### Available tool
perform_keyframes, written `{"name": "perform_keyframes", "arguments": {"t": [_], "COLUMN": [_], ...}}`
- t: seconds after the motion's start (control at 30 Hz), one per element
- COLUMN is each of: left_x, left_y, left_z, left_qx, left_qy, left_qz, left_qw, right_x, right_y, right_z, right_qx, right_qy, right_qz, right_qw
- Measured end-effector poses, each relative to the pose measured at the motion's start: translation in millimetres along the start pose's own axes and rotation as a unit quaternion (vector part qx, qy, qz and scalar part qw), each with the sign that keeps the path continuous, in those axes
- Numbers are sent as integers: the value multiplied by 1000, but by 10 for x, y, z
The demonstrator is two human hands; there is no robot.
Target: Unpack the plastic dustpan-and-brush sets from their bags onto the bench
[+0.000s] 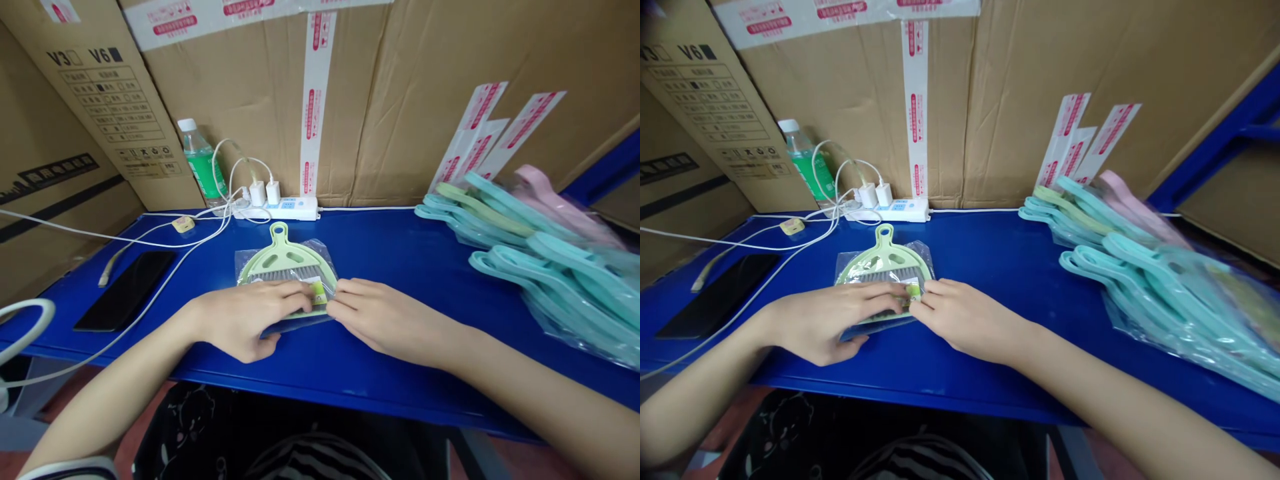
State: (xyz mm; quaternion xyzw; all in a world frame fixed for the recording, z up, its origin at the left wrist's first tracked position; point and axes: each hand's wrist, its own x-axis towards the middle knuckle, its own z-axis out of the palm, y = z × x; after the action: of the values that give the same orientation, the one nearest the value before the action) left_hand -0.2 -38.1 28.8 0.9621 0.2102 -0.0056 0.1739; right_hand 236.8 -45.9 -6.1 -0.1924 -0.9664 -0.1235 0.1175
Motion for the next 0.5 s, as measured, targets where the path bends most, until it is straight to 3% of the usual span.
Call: {"name": "perform_keyframes", "arguments": {"t": [0.3,0.5], "left_x": [93,154], "left_y": [-47,-22], "left_z": [25,9], "left_qx": [-75,-48], "left_qy": [1,34], "left_qz": [35,56], "left_qw": [997,997], "right_x": [-35,-60], "right_y": [-59,-106], "right_z": [-102,-206], "right_qx": [48,75], "right_qy": [-44,-104], "right_qz": [68,155], "right_qw": [996,980]}}
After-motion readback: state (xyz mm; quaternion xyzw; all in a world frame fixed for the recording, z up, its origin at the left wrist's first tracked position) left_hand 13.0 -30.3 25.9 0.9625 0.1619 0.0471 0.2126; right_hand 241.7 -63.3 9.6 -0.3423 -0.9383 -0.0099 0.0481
